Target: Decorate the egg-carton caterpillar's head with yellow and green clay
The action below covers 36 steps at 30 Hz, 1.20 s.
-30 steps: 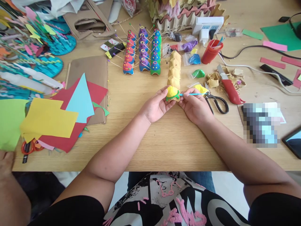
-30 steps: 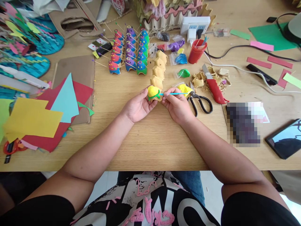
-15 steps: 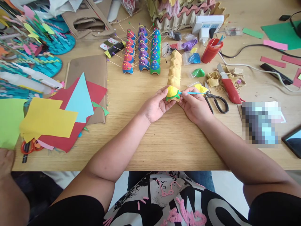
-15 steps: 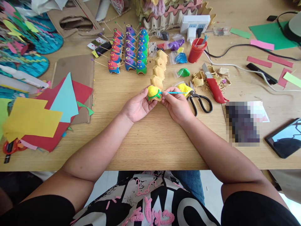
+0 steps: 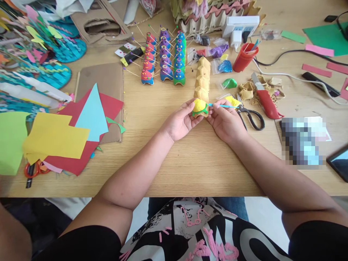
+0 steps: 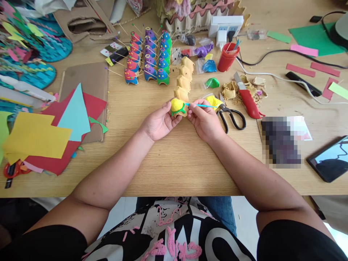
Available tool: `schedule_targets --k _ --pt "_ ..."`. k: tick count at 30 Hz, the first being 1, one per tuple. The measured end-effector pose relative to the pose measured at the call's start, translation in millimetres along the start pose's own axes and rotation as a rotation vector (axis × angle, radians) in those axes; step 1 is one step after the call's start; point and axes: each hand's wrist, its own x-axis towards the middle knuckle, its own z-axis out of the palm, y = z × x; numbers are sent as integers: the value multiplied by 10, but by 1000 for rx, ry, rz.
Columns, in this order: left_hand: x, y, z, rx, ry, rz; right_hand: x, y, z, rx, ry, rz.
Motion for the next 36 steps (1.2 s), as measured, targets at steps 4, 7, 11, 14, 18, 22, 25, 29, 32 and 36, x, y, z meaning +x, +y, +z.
schedule_targets --k 4,7,11,14,18,22,25,29,32,36 --pt "9 -10 -28 27 -44 18 2 -5 23 -10 -1 -3" --pt "13 -15 -40 32 -47 19 -1 -13 36 -31 2 8" --pt "14 -16 -42 46 -46 21 0 -12 36 -33 17 15" --pt "13 -16 -37 46 -55 25 2 -8 38 -20 25 24" --pt "4 -13 -19 52 -54 34 0 -9 54 23 36 32" --pt "-8 -7 6 61 -46 35 9 -13 48 54 39 46" --pt "-9 -5 14 54 -30 30 22 -20 21 73 36 61" --pt "-7 -1 16 34 -13 21 25 -29 -7 97 31 68" --pt "-13 6 27 16 4 10 15 -24 -9 74 9 62" --pt "-21 18 43 -19 37 -17 -1 -12 -1 44 -17 43"
